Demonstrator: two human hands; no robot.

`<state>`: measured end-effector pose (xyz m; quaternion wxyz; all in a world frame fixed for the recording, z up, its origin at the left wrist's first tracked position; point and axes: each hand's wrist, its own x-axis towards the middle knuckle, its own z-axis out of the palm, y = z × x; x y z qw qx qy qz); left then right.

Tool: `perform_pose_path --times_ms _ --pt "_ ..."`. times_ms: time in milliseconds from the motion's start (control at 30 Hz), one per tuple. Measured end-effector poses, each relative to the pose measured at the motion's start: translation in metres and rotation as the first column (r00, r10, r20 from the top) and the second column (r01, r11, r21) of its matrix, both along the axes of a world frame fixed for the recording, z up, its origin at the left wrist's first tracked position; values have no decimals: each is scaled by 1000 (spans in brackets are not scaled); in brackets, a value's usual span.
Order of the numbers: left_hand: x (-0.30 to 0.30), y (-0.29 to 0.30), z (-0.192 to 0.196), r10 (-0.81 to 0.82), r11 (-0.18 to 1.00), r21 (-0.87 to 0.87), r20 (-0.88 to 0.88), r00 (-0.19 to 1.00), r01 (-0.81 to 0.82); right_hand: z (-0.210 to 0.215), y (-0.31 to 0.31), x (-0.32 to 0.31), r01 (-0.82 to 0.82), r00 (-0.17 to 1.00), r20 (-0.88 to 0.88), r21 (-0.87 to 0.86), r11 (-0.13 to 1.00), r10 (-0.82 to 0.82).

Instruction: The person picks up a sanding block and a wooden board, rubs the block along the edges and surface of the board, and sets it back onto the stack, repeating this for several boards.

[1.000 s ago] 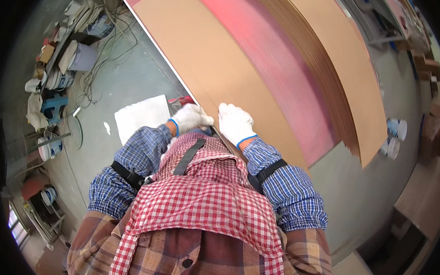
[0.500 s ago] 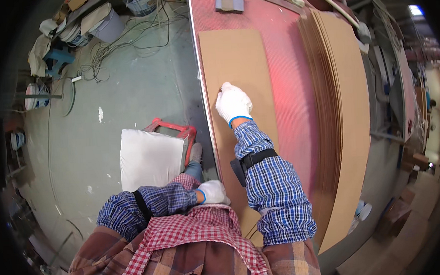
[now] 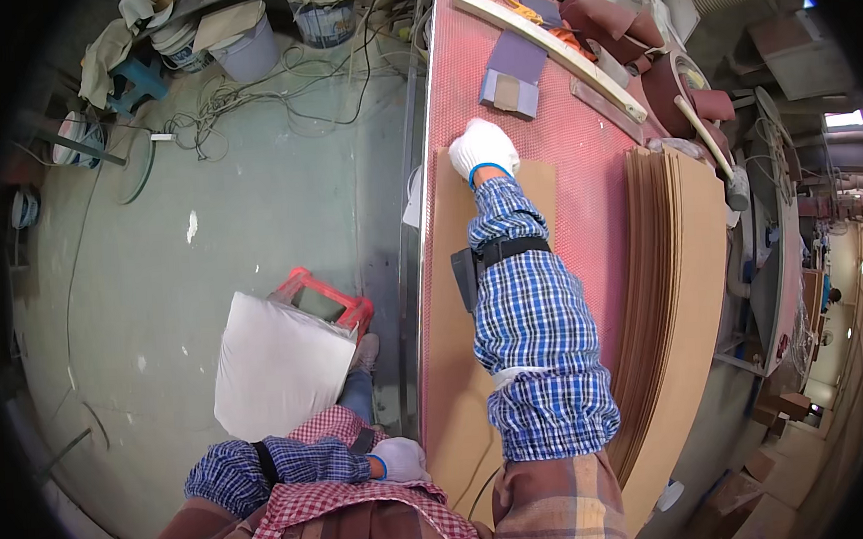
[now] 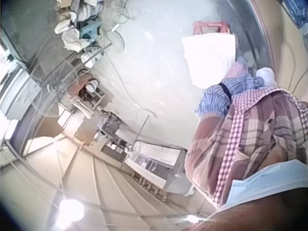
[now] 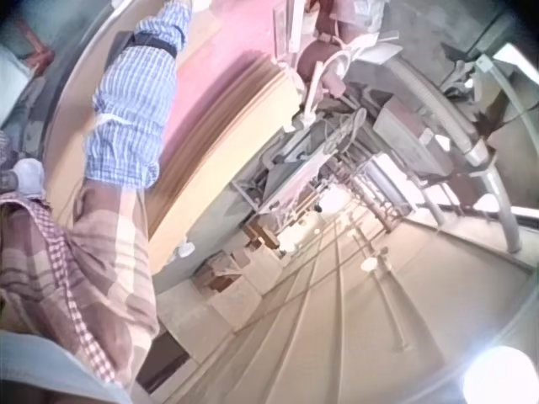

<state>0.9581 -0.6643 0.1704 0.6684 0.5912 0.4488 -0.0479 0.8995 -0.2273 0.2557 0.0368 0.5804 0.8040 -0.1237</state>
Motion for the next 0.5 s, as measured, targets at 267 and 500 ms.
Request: perform_pose_path --times_ms 267,500 --pt "-1 8 -16 -17 999 45 50 999 15 -35 -131 91 181 597 -729 -283 942 -334" --pt "-15 32 -6 -84 975 206 -22 996 87 -62 -412 290 673 482 -541 -275 687 -689"
